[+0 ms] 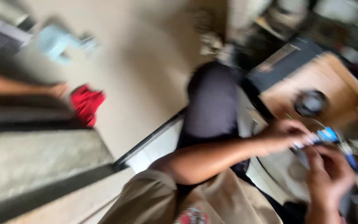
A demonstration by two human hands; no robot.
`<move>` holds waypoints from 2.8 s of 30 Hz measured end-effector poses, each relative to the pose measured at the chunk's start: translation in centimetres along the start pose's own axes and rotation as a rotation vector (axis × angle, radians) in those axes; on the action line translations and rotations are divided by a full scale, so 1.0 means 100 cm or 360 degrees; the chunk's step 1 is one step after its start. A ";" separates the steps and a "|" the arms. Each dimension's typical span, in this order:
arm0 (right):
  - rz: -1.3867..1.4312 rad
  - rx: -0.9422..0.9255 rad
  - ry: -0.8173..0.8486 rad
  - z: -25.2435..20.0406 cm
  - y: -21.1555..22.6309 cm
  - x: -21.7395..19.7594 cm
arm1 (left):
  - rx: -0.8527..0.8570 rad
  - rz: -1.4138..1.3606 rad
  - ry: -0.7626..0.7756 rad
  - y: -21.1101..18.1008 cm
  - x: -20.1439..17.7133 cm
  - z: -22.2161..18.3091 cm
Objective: Assembling internal electronic components by inspecting and positioning a circuit board and wires inside a device housing.
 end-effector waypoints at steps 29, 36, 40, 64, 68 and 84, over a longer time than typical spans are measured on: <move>0.0164 0.0029 -0.0179 0.007 0.000 0.021 | -0.0170 -0.0201 -0.0095 0.009 -0.012 -0.001; 0.0604 -0.0182 -0.0155 0.018 0.039 0.027 | -0.0235 -0.0090 -0.0229 -0.049 -0.004 -0.014; 0.0606 -0.0182 -0.0170 0.020 0.040 0.025 | -0.0240 -0.0073 -0.0189 -0.044 -0.007 -0.011; 0.0670 -0.0012 -0.0383 0.023 0.026 0.024 | -0.0086 0.0158 -0.0156 -0.052 -0.005 -0.012; 0.0621 -0.0034 -0.0402 0.023 0.027 0.023 | -0.0071 0.0161 -0.0151 -0.049 -0.007 -0.012; 0.0422 -0.0160 -0.0384 0.024 0.033 0.018 | 0.0002 0.0185 -0.0143 -0.053 -0.002 -0.011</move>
Point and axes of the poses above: each hand's wrist, its own z-axis towards the middle knuckle, its own x-axis out of the palm, y = z × x, the point moved 3 cm from there along z, towards the middle knuckle, and after that the axes turned 1 degree about y, right-handed, at the moved point
